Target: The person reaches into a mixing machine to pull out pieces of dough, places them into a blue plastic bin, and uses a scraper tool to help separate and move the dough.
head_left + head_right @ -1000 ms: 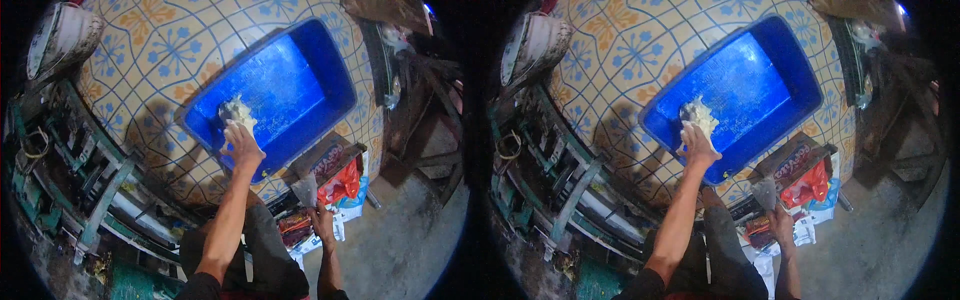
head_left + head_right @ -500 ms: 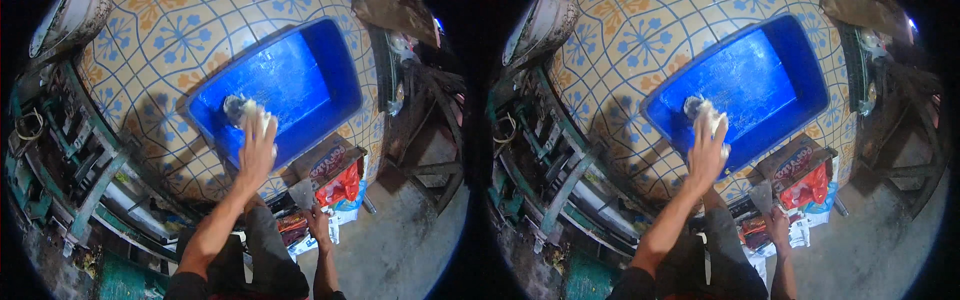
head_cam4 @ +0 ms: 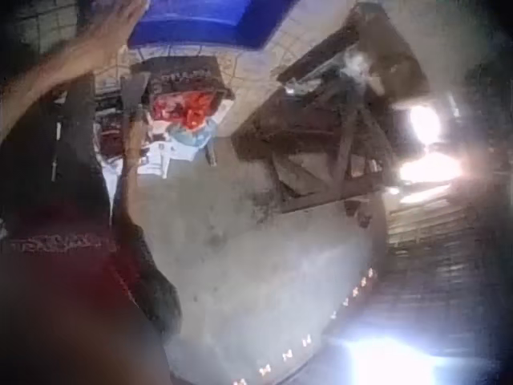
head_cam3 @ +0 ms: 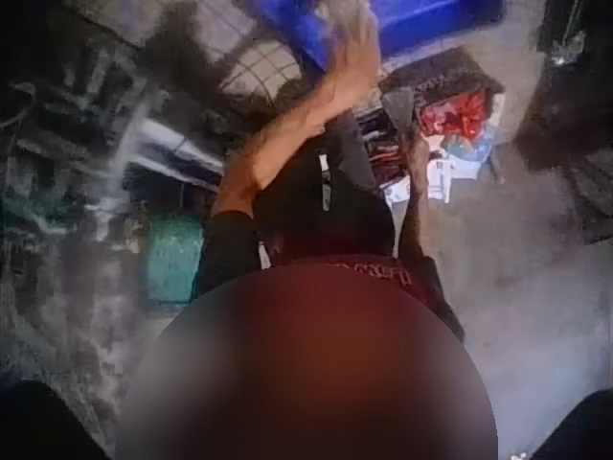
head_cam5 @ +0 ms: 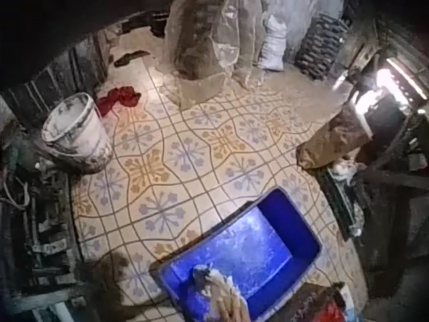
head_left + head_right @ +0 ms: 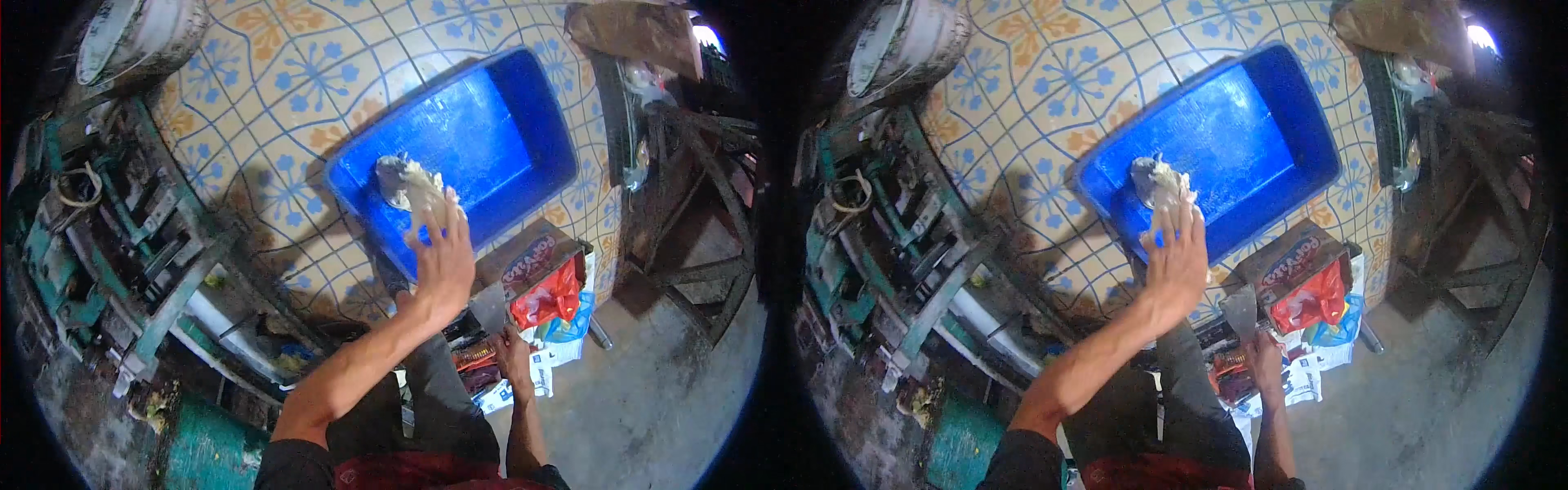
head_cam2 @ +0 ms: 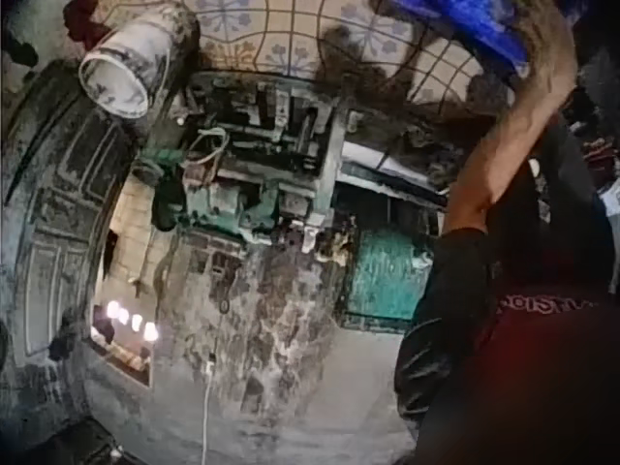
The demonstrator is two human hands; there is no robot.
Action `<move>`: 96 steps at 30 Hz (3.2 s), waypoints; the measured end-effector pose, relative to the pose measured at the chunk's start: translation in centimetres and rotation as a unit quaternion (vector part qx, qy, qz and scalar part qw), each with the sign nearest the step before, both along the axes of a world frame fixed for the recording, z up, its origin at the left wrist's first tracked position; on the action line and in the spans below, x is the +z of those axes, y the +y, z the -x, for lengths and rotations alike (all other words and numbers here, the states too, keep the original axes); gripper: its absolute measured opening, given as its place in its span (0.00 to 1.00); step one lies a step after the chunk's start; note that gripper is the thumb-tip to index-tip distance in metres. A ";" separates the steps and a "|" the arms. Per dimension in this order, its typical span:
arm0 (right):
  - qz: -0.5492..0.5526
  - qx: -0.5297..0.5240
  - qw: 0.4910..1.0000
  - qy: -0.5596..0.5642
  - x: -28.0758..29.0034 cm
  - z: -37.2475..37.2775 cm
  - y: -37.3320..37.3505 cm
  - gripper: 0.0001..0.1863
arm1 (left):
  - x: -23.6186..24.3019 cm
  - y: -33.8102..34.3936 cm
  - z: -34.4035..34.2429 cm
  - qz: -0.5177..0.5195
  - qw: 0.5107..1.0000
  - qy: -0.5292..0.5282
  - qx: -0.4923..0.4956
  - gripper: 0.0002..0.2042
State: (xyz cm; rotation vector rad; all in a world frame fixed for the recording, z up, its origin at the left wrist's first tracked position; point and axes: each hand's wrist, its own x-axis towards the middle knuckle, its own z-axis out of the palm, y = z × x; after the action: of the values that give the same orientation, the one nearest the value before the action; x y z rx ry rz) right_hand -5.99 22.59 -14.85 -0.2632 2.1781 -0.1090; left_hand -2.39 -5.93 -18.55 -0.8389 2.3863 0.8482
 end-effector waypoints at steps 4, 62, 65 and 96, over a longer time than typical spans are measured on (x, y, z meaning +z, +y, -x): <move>0.054 0.077 0.995 0.024 1.0 -0.3 -1.0 0.14 | 5.0 0.2 -0.5 -0.108 0.968 0.176 0.140 0.43; 0.316 0.891 0.313 -0.093 41.0 -65.0 -29.5 0.06 | 17.4 29.0 -78.5 0.007 0.568 -0.075 0.820 0.42; 0.288 0.905 0.303 -0.081 39.5 -66.0 -30.5 0.06 | 22.1 26.2 -74.3 0.028 0.466 0.023 0.884 0.34; 0.213 0.966 0.130 -0.073 34.5 -66.6 -32.0 0.09 | 19.8 22.8 -71.4 0.155 0.769 0.129 0.607 0.14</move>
State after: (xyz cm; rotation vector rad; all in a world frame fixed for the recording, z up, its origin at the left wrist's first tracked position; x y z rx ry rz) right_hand 60.63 -9.39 19.65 -2.7682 -0.0895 0.6853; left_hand 69.05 16.91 1.27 -2.6766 1.9789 1.0019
